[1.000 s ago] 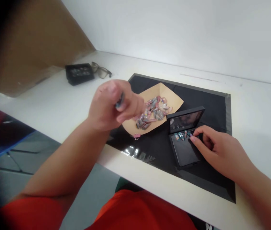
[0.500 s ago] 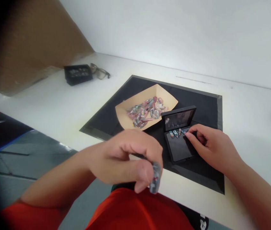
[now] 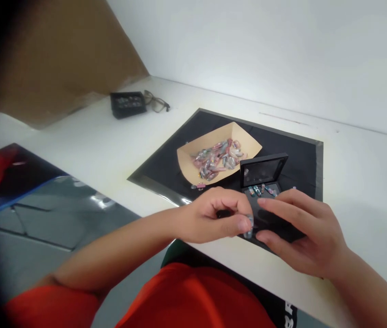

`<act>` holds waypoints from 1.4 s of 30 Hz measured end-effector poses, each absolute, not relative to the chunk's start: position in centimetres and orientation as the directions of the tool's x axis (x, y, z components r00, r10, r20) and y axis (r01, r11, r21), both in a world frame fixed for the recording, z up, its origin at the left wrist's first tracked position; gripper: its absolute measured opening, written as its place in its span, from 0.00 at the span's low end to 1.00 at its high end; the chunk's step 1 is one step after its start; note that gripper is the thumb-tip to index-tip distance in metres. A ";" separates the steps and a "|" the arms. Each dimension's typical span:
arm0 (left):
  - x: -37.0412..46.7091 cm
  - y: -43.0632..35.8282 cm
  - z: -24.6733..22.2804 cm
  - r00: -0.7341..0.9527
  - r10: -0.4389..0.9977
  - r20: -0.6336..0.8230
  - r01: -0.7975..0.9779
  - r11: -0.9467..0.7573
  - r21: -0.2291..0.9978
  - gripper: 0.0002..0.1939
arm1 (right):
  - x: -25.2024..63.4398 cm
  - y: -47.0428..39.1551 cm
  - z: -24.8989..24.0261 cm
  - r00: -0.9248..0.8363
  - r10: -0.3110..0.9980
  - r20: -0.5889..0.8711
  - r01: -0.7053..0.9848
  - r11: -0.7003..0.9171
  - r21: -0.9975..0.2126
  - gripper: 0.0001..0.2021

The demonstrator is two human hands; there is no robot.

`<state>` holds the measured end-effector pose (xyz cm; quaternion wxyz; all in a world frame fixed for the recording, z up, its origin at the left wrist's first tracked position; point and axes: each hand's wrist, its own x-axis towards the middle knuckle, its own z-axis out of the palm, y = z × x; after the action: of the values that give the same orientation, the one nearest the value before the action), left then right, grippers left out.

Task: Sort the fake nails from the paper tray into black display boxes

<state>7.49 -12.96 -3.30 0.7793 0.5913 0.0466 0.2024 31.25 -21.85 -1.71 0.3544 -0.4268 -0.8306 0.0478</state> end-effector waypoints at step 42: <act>6.9 -13.0 -3.1 0.975 0.223 -0.019 0.017 0.008 1.000 0.16 | 36.8 -18.2 -5.1 -0.093 0.995 0.043 0.793 0.100 -0.601 0.31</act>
<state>6.91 -13.03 -3.08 0.7045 0.7006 0.0860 0.0731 36.75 -18.16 -5.06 0.2283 -0.6335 -0.7056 0.2206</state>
